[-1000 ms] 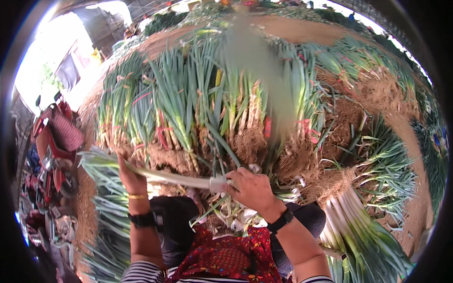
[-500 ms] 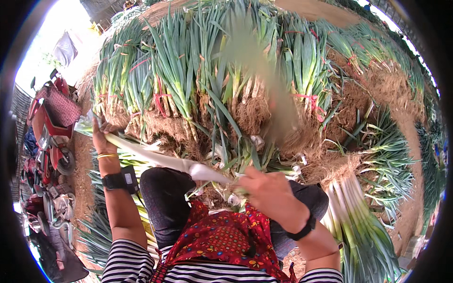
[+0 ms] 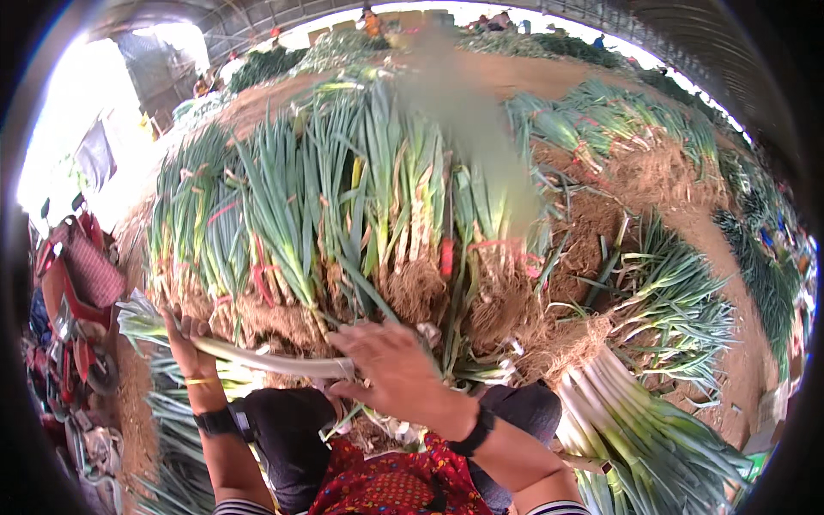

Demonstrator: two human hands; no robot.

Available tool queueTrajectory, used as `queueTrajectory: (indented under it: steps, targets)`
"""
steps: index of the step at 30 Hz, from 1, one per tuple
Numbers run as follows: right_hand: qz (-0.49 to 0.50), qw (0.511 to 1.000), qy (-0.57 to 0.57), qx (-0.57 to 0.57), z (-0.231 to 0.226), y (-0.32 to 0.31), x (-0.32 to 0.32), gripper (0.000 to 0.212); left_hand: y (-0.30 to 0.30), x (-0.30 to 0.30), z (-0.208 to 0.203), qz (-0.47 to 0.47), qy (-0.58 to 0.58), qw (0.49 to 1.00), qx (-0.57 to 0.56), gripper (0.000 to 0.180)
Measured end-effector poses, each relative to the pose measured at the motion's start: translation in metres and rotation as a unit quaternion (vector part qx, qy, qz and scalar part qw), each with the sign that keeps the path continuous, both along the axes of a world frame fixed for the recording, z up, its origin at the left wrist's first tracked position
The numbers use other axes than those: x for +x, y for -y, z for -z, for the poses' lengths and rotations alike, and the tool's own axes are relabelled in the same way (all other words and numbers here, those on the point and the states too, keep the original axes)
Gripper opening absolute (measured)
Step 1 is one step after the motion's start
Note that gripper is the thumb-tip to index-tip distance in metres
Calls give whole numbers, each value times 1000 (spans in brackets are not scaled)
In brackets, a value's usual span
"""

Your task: The person cleans leeks by hand by peeling away the outer layers and shaking off dirt. They then gather the cleaned leeks and place them onto a metal rack.

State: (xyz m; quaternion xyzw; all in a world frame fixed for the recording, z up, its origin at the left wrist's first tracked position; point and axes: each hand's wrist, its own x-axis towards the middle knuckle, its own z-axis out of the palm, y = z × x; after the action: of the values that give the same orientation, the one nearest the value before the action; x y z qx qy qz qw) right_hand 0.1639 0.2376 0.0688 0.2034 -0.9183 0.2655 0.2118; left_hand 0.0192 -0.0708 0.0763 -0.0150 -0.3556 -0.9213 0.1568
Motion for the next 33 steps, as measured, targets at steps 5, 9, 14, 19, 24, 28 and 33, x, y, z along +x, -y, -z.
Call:
queueTrajectory:
  steps: [5,9,14,19,24,28,33]
  targets:
    - [-87,987,132,3,12,18,-2,53,9,-3,-23,91,-97,989,59,38]
    - [-56,997,-39,21,25,15,0,36,-13,-1,-34,17,23,1000,-9,32]
    - [-189,977,-1,-98,49,53,6,16,20,-22,69,111,7,965,-237,32]
    - [-211,976,-55,0,19,43,3,27,-18,4,29,108,160,967,-169,32]
    - [-242,968,45,43,49,50,1,41,20,-37,84,50,89,959,-265,28]
    - [-372,909,75,-172,67,65,-3,29,17,-48,79,-1,27,953,-303,29]
    - [-331,902,186,-204,39,34,31,23,28,-60,80,-75,-41,932,-352,30]
